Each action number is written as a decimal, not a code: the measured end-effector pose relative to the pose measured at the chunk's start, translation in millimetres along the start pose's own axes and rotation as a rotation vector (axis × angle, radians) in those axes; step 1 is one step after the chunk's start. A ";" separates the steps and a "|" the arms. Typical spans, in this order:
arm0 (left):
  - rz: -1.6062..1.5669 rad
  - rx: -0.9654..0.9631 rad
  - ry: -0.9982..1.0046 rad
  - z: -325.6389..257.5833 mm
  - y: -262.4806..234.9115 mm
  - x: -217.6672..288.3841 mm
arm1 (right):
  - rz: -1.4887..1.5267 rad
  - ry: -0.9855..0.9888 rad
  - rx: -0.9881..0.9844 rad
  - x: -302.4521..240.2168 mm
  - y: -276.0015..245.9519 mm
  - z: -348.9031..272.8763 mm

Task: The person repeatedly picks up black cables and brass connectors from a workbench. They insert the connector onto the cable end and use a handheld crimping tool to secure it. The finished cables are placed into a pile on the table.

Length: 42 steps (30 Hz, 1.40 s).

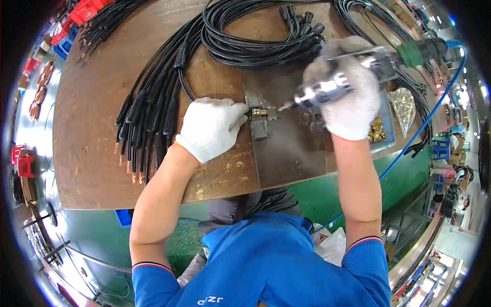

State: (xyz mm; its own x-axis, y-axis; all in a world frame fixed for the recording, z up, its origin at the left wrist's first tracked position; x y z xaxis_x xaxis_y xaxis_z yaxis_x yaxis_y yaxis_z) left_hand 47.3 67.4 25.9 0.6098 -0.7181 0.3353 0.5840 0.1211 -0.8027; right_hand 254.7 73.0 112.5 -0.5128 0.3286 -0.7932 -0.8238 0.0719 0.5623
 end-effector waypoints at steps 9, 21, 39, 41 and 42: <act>-0.021 -0.005 -0.008 0.5 0.2 -0.6 | 0.111 0.025 -0.018 51.3 13.7 -0.3; 0.017 -0.037 -0.009 0.5 -0.7 -0.9 | -0.156 0.109 -0.713 60.8 62.9 2.3; 0.026 0.041 0.059 -0.6 0.9 1.5 | -0.456 -0.071 -0.382 65.6 51.8 -14.4; 0.017 0.042 0.063 -0.8 1.8 1.1 | -0.445 -0.083 -0.378 65.9 49.9 -13.3; 0.029 0.036 0.062 -0.3 1.3 0.6 | -0.437 -0.112 -0.381 65.3 50.8 -12.2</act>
State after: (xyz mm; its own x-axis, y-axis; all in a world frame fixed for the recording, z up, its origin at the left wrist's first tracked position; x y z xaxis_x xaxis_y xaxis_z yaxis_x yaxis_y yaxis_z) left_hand 48.3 66.9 24.9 0.5927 -0.7552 0.2800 0.5863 0.1662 -0.7929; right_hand 176.5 86.6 86.5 -0.0944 0.4435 -0.8913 -0.9923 -0.1138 0.0485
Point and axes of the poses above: each hand's wrist, its own z-axis towards the middle knuckle, its own y-axis out of the palm, x = y × z, the point moved 8 cm from there along z, towards the middle knuckle, and after that the axes turned 12 degrees about x, right-handed, at the moved point
